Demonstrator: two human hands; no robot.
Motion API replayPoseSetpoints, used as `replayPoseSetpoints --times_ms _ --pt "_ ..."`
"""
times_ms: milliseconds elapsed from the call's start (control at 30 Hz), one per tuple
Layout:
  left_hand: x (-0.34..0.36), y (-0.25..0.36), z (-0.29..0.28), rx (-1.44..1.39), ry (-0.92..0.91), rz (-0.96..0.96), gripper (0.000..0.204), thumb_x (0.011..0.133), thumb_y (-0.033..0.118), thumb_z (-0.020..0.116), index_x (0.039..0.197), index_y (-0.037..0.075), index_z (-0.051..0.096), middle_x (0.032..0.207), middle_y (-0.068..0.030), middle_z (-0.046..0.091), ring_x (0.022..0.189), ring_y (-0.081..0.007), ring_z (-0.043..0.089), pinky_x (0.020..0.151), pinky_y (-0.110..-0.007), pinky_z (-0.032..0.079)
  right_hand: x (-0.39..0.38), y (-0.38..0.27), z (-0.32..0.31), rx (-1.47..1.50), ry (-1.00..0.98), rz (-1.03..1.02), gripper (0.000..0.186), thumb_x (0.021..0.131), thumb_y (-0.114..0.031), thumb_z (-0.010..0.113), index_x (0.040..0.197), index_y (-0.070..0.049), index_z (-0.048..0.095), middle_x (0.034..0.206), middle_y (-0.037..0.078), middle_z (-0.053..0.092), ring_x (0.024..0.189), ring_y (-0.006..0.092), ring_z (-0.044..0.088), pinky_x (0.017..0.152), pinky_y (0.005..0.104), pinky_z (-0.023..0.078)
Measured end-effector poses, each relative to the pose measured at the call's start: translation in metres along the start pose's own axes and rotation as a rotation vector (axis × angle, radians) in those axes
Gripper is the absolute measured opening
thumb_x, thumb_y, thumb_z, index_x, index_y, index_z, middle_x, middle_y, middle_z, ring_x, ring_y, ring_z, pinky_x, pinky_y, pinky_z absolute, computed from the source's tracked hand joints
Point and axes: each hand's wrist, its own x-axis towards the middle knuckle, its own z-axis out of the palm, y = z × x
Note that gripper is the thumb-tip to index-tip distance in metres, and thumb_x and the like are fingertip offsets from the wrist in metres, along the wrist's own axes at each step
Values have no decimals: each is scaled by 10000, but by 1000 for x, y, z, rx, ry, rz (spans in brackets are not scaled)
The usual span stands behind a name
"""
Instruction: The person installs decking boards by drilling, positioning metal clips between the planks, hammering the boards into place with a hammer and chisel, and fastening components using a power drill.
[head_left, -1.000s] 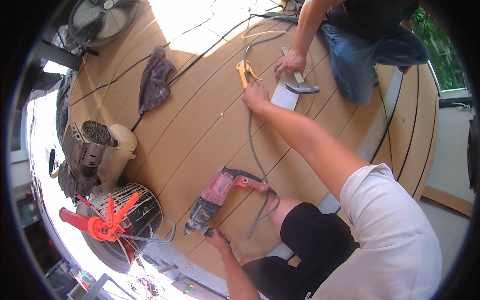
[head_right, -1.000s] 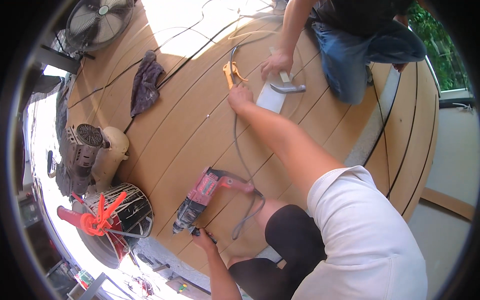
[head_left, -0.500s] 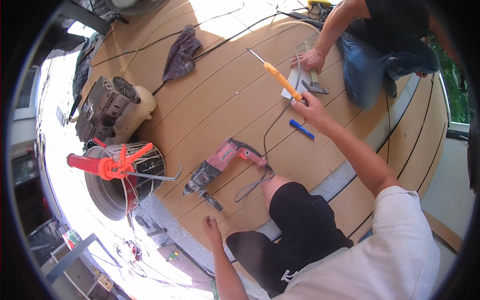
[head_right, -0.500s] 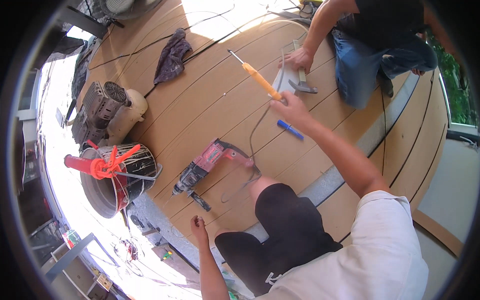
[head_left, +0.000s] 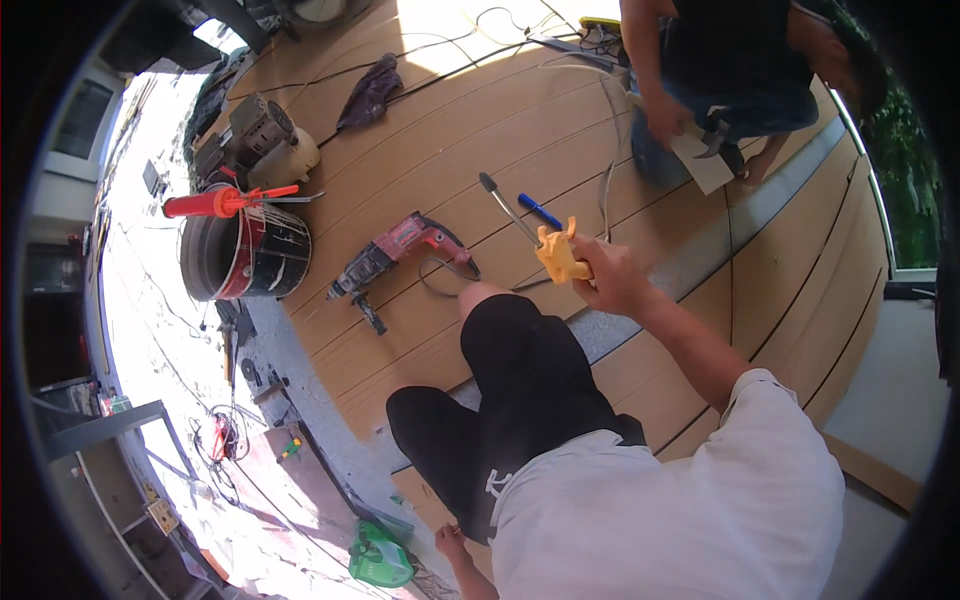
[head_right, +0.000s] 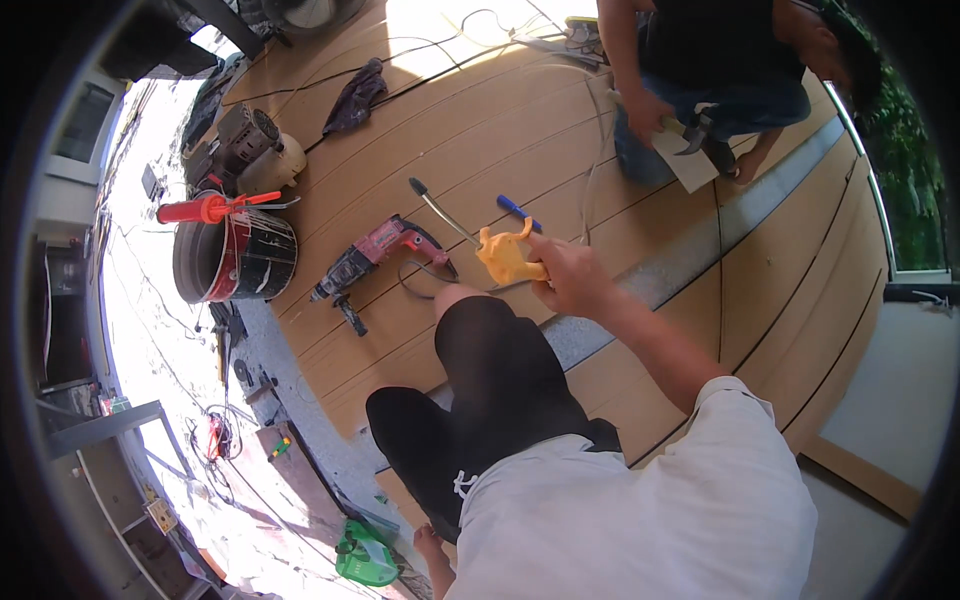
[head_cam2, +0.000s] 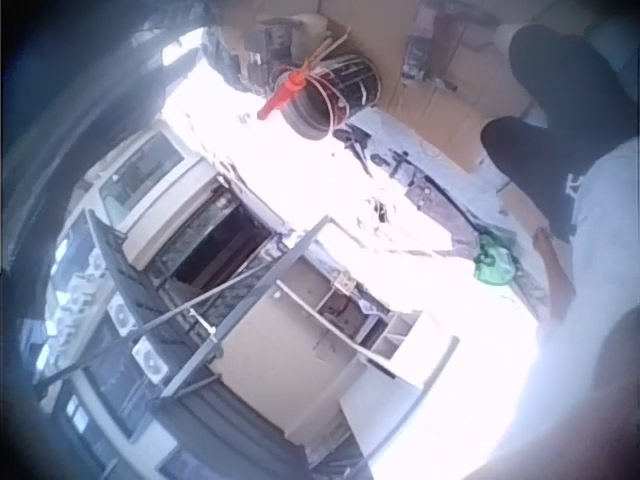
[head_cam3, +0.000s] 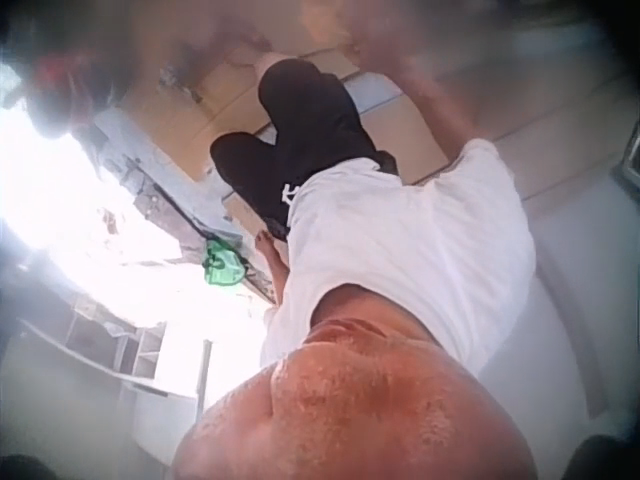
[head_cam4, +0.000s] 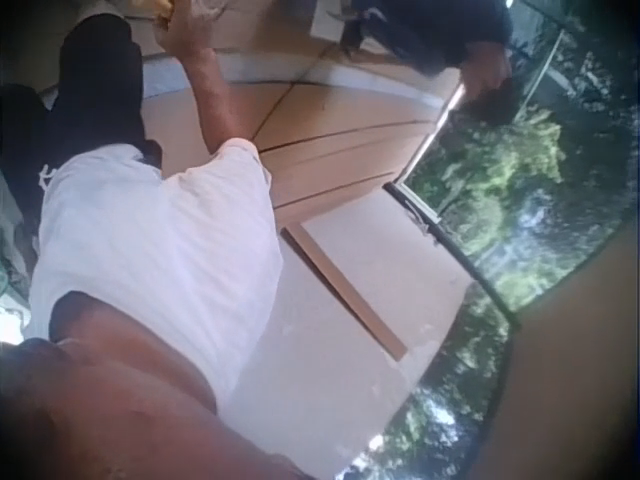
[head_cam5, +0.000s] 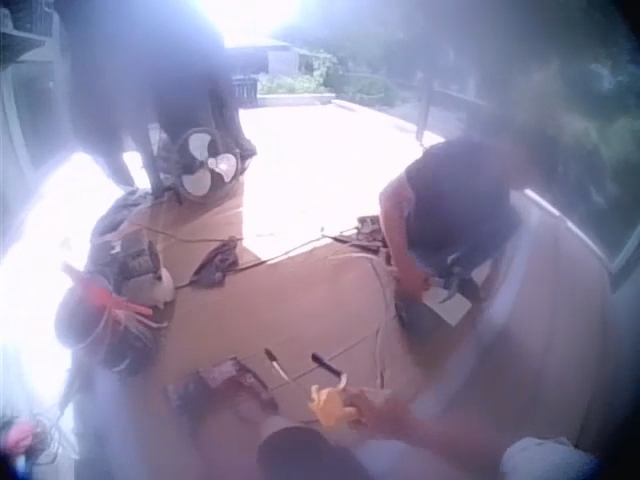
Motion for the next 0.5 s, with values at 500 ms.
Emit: replayPoseSetpoints --times_ms 500 --pt "72 -77 -16 574 -66 427 310 999 242 639 1146 -28 677 1032 -198 756 918 -312 740 790 -428 563 -18 -28 101 200 -760 296 377 930 -69 577 1289 44 586 1027 74 663 942 175 644 786 306 550"
